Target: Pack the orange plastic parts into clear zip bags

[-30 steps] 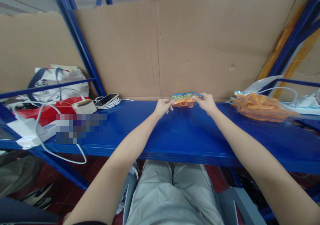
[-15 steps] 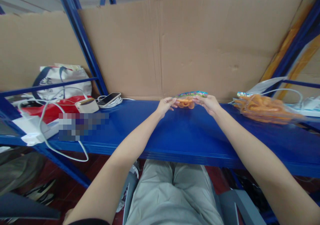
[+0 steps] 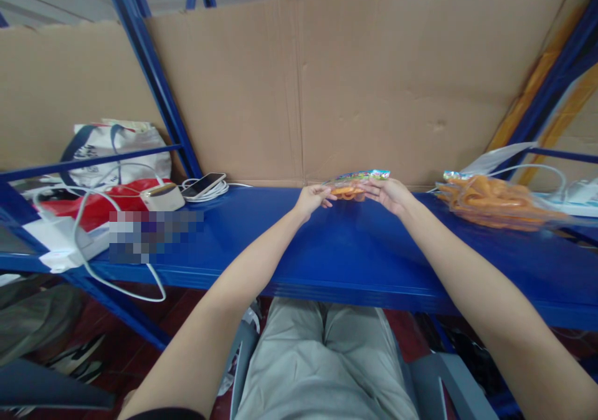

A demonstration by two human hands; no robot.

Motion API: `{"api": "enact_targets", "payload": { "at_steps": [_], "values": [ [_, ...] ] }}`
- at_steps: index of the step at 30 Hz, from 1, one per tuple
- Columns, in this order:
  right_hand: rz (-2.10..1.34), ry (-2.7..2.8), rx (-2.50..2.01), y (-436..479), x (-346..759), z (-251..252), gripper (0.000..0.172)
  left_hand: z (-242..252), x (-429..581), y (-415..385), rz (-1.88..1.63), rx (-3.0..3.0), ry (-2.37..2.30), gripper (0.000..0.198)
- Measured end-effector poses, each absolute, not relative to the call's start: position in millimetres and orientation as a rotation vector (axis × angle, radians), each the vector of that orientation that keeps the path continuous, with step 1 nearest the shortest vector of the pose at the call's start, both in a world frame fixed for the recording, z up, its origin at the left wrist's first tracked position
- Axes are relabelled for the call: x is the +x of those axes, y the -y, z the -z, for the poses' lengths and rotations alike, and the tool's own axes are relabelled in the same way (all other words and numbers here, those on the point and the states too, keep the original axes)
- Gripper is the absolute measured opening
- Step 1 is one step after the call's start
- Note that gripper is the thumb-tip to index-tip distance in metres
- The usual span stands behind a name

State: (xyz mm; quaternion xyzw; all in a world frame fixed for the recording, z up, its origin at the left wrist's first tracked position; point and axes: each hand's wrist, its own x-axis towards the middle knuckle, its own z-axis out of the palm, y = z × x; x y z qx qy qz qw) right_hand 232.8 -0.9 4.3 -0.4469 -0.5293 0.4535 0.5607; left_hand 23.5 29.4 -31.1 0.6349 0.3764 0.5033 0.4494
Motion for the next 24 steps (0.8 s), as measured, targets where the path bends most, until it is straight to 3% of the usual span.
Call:
{"api": "enact_targets", "payload": {
  "at_steps": [8, 15, 24],
  "values": [
    [-1.011, 1.372, -1.064, 12, 229, -9, 0.015, 28, 21, -31, -1.334, 1.549, -0.821, 0.009],
    [-1.096, 1.25, -0.989, 9, 234, -4, 0.012, 35, 17, -28, -1.148, 1.632, -0.963, 0.048],
    [-1.133, 1.191, -0.963, 6, 230, -3, 0.021, 33, 24, -27, -1.256, 1.588, -0.967, 0.024]
  ]
}}
